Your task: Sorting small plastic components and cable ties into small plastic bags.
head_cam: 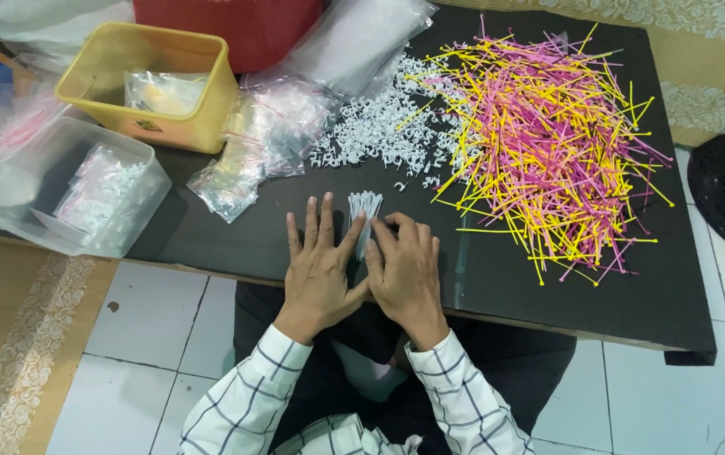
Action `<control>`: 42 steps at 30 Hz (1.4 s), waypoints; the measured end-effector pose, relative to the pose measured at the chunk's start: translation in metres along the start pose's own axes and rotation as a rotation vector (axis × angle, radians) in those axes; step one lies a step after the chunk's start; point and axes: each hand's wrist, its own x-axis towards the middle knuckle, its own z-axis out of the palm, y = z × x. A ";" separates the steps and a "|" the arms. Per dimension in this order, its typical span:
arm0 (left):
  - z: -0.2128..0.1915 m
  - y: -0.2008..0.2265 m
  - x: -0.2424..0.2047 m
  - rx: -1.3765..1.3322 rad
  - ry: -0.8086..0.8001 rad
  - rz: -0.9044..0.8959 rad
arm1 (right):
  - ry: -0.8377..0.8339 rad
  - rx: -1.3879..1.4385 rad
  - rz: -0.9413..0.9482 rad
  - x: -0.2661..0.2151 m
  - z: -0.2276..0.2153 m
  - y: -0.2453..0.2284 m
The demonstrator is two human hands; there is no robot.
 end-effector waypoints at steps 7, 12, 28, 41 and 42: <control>0.005 -0.001 0.002 0.016 0.008 -0.024 | -0.050 0.003 0.029 0.003 -0.003 -0.003; 0.002 0.002 0.000 -0.034 0.063 -0.040 | -0.006 0.026 0.029 0.001 -0.004 -0.003; -0.001 0.009 -0.001 -0.166 0.267 -0.064 | 0.315 0.045 0.043 -0.012 0.014 0.007; 0.011 0.003 0.001 -0.221 0.468 -0.118 | 0.196 -0.107 0.110 -0.012 0.023 0.016; 0.012 0.003 0.003 -0.232 0.508 -0.133 | 0.149 -0.212 0.093 -0.009 0.026 0.018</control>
